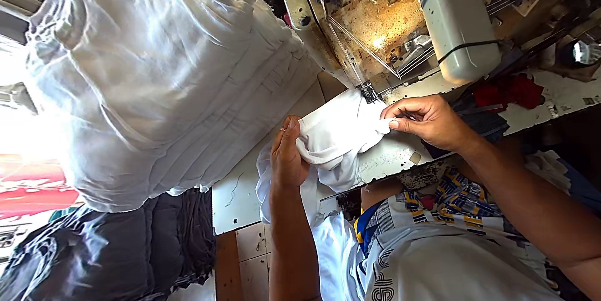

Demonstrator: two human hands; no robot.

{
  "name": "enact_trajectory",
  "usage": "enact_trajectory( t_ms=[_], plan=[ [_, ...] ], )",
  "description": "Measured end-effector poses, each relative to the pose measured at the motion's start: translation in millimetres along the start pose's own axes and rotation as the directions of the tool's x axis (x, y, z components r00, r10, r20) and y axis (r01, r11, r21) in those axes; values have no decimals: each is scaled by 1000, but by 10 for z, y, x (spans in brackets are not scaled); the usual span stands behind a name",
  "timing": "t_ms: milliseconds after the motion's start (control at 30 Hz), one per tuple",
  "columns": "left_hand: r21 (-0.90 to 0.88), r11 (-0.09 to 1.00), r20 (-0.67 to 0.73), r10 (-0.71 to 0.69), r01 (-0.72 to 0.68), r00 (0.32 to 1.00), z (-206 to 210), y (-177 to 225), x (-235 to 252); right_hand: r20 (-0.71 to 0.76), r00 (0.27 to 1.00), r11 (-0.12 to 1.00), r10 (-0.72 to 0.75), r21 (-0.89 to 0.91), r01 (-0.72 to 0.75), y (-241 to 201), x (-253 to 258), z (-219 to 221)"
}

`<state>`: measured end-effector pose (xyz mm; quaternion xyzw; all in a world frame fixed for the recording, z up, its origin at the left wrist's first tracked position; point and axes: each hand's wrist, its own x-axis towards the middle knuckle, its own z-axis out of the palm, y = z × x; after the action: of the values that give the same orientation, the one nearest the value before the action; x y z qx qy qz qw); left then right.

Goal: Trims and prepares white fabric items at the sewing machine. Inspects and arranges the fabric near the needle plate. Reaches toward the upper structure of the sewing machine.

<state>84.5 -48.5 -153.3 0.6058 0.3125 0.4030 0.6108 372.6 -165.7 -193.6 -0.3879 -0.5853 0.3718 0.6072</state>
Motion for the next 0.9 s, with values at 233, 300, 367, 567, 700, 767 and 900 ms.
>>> enact_trajectory(
  t_ms=[233, 300, 367, 567, 700, 767, 900],
  plan=[
    [-49, 999, -7, -18, 18, 1000, -5, -4, -38, 1, 1000, 1000, 1, 1, -1, -5, 3, 4],
    [-62, 998, -14, -23, 22, 1000, -8, -13, -43, 1, 1000, 1000, 0, 4, 0, -4, 6, 8],
    [-70, 997, -19, -29, 28, 999, -10, -17, -42, 0, 1000, 1000, 0, 8, 0, -7, 5, 7],
    [-27, 1000, -16, 3, -3, 1000, -56, -46, -6, -4, 1000, 1000, -1, 0, 1, -1, -1, 10],
    [-19, 999, -41, 25, -26, 999, -78, -67, 14, -7, 1000, 1000, 3, 2, -3, -6, -2, 10],
    [-22, 999, -52, 21, -22, 998, -79, -69, 14, -11, 1000, 1000, 7, 4, -7, -6, -6, 11],
    [7, 1000, -45, 22, -22, 999, -90, -62, 25, -14, 1000, 1000, 1, 8, -1, -10, -7, 14]
  ],
)
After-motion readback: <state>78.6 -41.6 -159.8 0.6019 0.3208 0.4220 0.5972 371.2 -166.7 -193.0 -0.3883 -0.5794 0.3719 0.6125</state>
